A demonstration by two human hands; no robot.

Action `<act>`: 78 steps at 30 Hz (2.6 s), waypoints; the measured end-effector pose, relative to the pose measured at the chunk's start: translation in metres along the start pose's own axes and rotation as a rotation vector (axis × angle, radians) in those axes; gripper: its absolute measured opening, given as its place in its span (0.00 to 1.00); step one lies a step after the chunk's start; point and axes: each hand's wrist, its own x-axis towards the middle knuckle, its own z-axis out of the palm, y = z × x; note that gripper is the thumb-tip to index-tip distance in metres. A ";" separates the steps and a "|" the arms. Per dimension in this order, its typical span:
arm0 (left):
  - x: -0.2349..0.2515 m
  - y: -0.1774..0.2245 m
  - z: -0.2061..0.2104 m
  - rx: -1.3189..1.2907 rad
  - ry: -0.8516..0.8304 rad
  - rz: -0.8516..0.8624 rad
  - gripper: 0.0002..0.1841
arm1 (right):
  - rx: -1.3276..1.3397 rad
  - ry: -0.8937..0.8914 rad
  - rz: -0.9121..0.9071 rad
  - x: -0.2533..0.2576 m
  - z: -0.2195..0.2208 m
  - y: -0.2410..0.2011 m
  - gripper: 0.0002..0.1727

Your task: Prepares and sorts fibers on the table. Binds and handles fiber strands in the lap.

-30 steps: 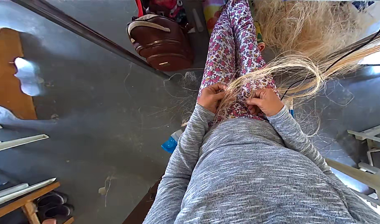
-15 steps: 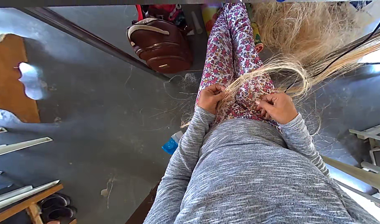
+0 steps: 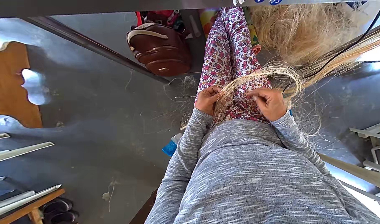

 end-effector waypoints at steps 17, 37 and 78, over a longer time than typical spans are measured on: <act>0.004 0.000 -0.006 0.000 0.007 0.010 0.15 | -0.150 0.311 0.299 -0.035 -0.021 0.038 0.13; 0.006 -0.004 -0.011 -0.018 -0.005 0.013 0.15 | 0.545 0.038 0.601 -0.009 -0.022 0.005 0.16; -0.026 0.064 -0.022 0.191 -0.394 0.272 0.22 | 0.135 0.239 0.040 0.030 -0.082 0.006 0.09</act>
